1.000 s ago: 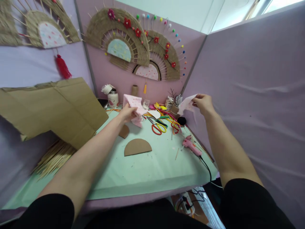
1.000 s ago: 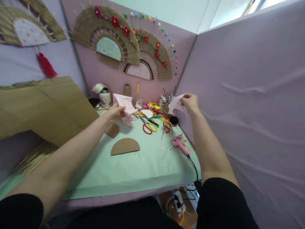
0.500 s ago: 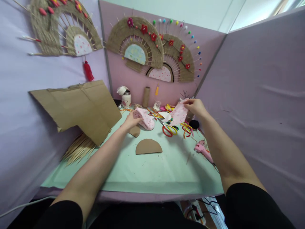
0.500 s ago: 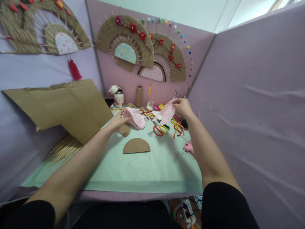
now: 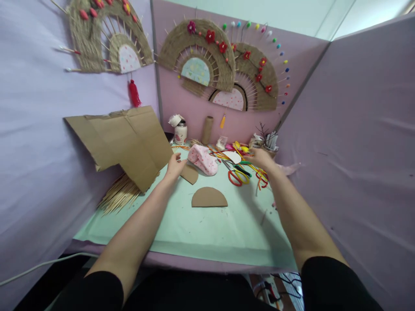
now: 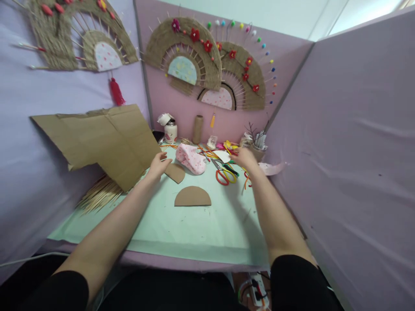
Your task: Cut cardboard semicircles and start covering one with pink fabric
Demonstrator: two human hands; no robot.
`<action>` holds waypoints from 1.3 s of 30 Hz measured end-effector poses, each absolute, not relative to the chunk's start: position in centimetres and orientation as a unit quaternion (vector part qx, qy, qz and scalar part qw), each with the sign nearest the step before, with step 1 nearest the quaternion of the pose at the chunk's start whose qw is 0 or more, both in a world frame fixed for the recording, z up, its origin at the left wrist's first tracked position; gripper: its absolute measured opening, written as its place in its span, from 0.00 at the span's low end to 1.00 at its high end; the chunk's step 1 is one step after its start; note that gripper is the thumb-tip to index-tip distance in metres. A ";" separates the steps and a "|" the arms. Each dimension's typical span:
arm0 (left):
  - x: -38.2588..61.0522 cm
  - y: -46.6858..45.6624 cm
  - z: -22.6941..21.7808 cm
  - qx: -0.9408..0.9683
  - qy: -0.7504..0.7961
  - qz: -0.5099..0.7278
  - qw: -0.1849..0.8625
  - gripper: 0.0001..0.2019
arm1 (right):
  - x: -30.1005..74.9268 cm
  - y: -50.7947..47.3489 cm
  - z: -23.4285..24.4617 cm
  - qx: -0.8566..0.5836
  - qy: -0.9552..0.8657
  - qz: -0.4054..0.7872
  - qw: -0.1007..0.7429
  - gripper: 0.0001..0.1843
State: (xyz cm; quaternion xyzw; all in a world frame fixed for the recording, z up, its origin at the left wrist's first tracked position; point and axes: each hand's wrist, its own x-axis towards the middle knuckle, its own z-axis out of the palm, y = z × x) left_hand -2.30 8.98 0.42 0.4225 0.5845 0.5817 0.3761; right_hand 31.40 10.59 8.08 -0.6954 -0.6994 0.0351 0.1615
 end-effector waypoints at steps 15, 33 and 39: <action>-3.5 9.1 -1.2 0.350 0.519 0.595 0.504 0.16 | 16.8 17.7 9.7 -0.596 -0.694 0.147 0.377 0.17; -2.3 8.3 -1.2 0.189 0.288 0.520 0.782 0.30 | 21.4 3.8 1.6 -0.421 -0.873 0.043 0.242 0.12; -3.2 7.5 0.1 0.222 0.233 0.579 0.749 0.28 | 22.9 3.7 1.9 -0.426 -0.843 0.269 0.189 0.27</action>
